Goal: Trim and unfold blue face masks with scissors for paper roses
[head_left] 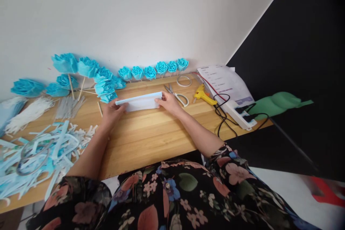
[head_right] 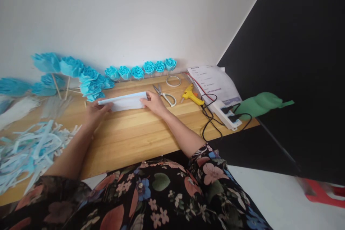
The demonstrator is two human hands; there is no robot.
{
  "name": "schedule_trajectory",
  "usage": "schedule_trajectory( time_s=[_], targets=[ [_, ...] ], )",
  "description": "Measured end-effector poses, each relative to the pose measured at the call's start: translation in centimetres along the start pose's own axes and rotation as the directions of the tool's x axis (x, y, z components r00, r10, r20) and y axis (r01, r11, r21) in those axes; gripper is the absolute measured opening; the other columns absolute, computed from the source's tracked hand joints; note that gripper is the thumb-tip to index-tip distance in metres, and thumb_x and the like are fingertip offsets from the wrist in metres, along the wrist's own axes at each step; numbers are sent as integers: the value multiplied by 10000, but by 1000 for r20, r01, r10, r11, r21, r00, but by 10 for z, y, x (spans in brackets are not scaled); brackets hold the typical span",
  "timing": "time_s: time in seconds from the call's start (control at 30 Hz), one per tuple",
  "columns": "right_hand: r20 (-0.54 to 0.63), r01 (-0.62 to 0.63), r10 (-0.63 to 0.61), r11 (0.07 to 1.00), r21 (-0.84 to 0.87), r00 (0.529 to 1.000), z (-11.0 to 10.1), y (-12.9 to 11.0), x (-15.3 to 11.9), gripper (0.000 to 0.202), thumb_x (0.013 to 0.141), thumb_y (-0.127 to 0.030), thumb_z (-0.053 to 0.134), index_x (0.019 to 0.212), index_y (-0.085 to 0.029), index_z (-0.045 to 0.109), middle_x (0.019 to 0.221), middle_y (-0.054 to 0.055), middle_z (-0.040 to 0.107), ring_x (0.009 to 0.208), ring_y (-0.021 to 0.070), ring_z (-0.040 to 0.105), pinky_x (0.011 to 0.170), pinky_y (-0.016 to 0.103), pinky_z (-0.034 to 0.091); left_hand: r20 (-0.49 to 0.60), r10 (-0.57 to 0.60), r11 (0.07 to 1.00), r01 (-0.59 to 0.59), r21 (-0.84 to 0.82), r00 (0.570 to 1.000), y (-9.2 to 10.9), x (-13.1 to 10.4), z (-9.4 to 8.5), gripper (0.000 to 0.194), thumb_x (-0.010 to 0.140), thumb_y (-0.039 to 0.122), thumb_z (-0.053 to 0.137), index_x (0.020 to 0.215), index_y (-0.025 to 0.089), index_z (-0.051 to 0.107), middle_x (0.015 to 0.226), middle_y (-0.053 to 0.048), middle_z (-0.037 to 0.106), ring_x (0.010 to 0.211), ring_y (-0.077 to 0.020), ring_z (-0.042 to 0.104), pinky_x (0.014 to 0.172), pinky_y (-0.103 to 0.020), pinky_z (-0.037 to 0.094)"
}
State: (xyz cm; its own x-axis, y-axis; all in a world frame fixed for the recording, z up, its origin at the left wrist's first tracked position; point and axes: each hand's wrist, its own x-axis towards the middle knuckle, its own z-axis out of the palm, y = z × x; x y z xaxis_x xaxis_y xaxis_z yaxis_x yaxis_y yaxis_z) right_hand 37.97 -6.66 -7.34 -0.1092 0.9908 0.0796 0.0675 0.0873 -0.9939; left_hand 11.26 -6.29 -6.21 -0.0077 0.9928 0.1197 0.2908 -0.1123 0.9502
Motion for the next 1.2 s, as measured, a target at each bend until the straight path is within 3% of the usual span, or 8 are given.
schedule_trajectory(
  time_s=[0.13, 0.3, 0.5, 0.73, 0.87, 0.93, 1.07, 1.2],
  targets=[
    [-4, 11, -11, 1000, 20, 1000, 0, -5, -2, 222, 740, -324, 688, 894, -194, 594, 824, -2, 692, 608, 109, 619, 589, 236, 537, -4, 39, 997, -40, -66, 999, 5, -1, 1, 285, 658, 386, 739, 816, 170, 645, 582, 9, 597, 503, -134, 553, 529, -250, 449],
    [20, -21, 20, 999, 43, 1000, 0, -3, -1, 281, 719, -338, 691, 951, -200, 614, 830, -5, 679, 654, 128, 616, 584, 252, 538, 15, -61, 997, 61, -41, 998, -2, 1, 0, 451, 614, 418, 780, 956, 147, 664, 590, 19, 612, 478, -141, 573, 477, -229, 409],
    [-1, -17, 17, 998, 52, 1000, 1, -9, -4, 260, 729, -414, 692, 818, -188, 598, 731, -22, 641, 571, 96, 545, 491, 207, 459, 35, -35, 997, 37, -71, 999, 4, -2, 1, 306, 677, 379, 749, 846, 139, 663, 519, 19, 581, 439, -117, 531, 435, -203, 379],
    [104, -4, -21, 972, 235, 994, -1, -24, -9, 788, 690, -470, 784, 1375, -254, 460, 1097, 47, 702, 764, 136, 638, 380, 154, 350, -26, -89, 836, 60, -545, 996, 17, -5, 9, 348, 625, 316, 833, 826, 148, 603, 714, 20, 613, 539, -109, 584, 451, -225, 524],
    [315, -68, -53, 930, 362, 948, 9, -25, -12, 834, 649, -513, 815, 1365, -257, 472, 1208, 69, 682, 1077, 212, 646, 671, 247, 571, 50, -161, 675, 147, -723, 986, 20, -13, 23, 366, 597, 241, 867, 841, 163, 606, 885, -8, 669, 696, -129, 645, 534, -231, 582],
    [339, -73, -56, 932, 356, 939, 18, -23, -16, 750, 622, -519, 832, 1255, -209, 576, 1180, 82, 699, 1106, 231, 644, 888, 344, 559, 112, -167, 625, 193, -756, 980, 21, -20, 32, 344, 620, 228, 864, 860, 170, 624, 971, -20, 681, 795, -144, 662, 615, -255, 609],
    [111, 3, -33, 965, 260, 993, 28, -14, -20, 540, 643, -513, 806, 1045, -177, 678, 1023, 61, 741, 1019, 237, 667, 951, 387, 521, 232, -157, 603, 279, -747, 960, 20, -32, 45, 299, 658, 258, 857, 863, 168, 658, 993, -23, 684, 901, -160, 660, 773, -303, 605],
    [-83, 58, -51, 995, 78, 995, 20, -17, -22, 416, 722, -519, 717, 926, -157, 686, 866, 41, 730, 803, 203, 659, 722, 323, 542, 294, -101, 810, 250, -530, 951, 18, -35, 43, 314, 652, 349, 861, 798, 153, 664, 857, -21, 690, 780, -147, 640, 725, -267, 549]
  ],
)
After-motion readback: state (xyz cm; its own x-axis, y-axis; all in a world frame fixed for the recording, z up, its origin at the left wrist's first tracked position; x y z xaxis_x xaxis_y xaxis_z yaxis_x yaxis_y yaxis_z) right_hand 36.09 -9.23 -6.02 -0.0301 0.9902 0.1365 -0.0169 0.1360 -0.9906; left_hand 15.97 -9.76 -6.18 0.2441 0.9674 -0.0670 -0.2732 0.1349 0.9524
